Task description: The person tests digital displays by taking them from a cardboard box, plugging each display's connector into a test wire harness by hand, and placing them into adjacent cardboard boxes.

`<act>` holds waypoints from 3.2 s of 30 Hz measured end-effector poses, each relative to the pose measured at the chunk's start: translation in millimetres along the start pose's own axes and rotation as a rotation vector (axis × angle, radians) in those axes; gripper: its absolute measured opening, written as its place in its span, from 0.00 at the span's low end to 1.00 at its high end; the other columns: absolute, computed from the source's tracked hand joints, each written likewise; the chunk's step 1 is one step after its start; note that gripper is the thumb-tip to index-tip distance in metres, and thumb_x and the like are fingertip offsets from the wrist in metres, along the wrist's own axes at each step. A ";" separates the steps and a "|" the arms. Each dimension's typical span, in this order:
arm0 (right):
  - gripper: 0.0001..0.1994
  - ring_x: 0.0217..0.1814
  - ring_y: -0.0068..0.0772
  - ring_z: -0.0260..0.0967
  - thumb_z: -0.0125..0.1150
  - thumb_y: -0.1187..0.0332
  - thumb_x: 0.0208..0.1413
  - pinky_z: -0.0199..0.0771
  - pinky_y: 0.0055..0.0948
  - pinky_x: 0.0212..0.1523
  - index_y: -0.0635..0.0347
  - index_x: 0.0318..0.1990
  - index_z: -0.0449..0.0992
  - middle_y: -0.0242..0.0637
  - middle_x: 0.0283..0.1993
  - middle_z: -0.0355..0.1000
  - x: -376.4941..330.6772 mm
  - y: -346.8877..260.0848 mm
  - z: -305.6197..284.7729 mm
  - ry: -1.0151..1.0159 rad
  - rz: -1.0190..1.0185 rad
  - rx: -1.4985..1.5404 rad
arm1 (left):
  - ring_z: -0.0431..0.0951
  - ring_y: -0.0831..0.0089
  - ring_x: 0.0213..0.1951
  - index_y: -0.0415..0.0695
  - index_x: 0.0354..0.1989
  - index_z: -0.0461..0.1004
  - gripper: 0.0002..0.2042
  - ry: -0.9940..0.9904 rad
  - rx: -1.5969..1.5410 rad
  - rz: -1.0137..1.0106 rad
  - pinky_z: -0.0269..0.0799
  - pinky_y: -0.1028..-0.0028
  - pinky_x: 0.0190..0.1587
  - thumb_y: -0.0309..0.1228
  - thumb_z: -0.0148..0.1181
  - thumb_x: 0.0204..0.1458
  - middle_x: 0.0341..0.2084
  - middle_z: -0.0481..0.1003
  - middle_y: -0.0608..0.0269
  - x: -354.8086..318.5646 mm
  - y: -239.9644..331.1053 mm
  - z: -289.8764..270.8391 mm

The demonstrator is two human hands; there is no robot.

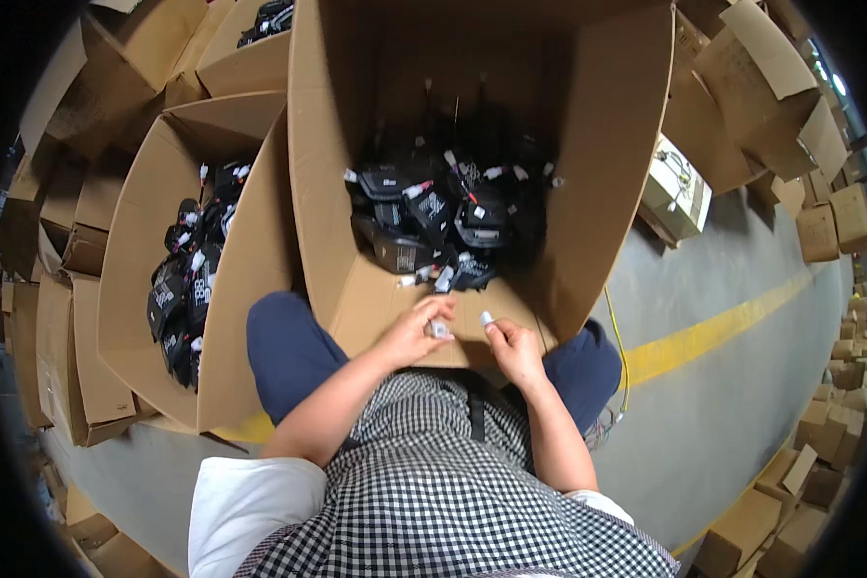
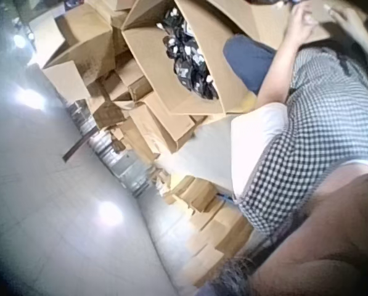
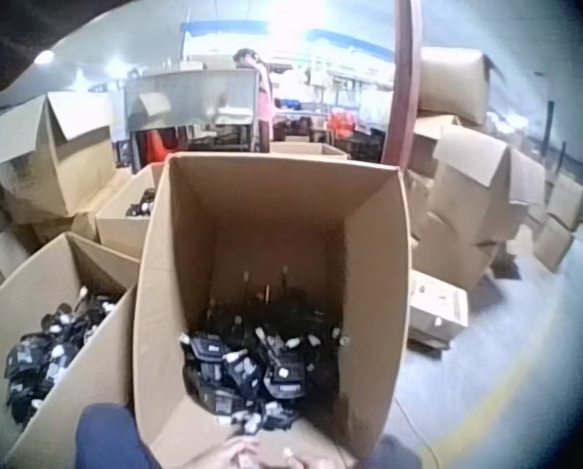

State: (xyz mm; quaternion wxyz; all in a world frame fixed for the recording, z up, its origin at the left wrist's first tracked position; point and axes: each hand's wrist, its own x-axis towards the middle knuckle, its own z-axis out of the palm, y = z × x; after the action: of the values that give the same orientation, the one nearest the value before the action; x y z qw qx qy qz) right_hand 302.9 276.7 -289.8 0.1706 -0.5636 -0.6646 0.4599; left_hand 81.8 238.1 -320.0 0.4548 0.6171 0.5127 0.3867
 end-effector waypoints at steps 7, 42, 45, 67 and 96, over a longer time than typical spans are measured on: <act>0.15 0.19 0.17 0.61 0.54 0.63 0.62 0.61 0.25 0.22 0.66 0.29 0.76 0.29 0.16 0.66 -62.7 2.4 28.3 0.144 0.120 0.253 | 0.68 0.63 0.60 0.39 0.51 0.71 0.11 0.191 -0.435 -0.058 0.64 0.66 0.62 0.24 0.53 0.61 0.58 0.68 0.55 -17.7 30.1 -0.4; 0.03 0.23 0.34 0.72 0.57 0.71 0.44 0.71 0.33 0.21 0.51 0.28 0.75 0.31 0.22 0.68 -60.6 -84.3 19.9 -0.214 -0.697 -0.637 | 0.77 0.56 0.34 0.43 0.35 0.74 0.13 -0.265 0.309 -0.078 0.71 0.61 0.36 0.39 0.49 0.61 0.27 0.76 0.56 -105.2 38.5 -34.4; 0.03 0.25 0.35 0.73 0.58 0.71 0.43 0.72 0.34 0.25 0.51 0.27 0.77 0.32 0.23 0.71 -48.1 -83.0 17.5 -0.317 -0.700 -0.563 | 0.77 0.57 0.33 0.42 0.34 0.74 0.13 -0.203 0.262 -0.013 0.71 0.61 0.36 0.39 0.50 0.60 0.28 0.76 0.58 -105.4 37.5 -33.1; 0.10 0.49 0.48 0.73 0.54 0.64 0.57 0.72 0.44 0.49 0.56 0.39 0.79 0.41 0.51 0.73 109.1 -6.1 97.3 -0.241 -0.116 -0.568 | 0.78 0.64 0.31 0.42 0.37 0.77 0.12 0.260 0.229 -0.306 0.73 0.69 0.32 0.28 0.70 0.44 0.29 0.78 0.58 -107.6 46.9 -55.8; 0.05 0.39 0.46 0.74 0.59 0.72 0.56 0.75 0.36 0.40 0.65 0.37 0.76 0.46 0.43 0.73 -55.0 -49.1 54.1 -0.170 -0.341 0.106 | 0.74 0.77 0.42 0.36 0.55 0.68 0.20 0.200 -0.671 -0.260 0.67 0.75 0.49 0.39 0.53 0.63 0.38 0.78 0.62 -93.5 15.6 -13.2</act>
State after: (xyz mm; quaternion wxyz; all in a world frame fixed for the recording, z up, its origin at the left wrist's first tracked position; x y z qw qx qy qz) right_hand 250.3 207.1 -262.4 0.2186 -0.3921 -0.7374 0.5047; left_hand 57.4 147.2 -302.3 0.6246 0.3227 0.4734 0.5307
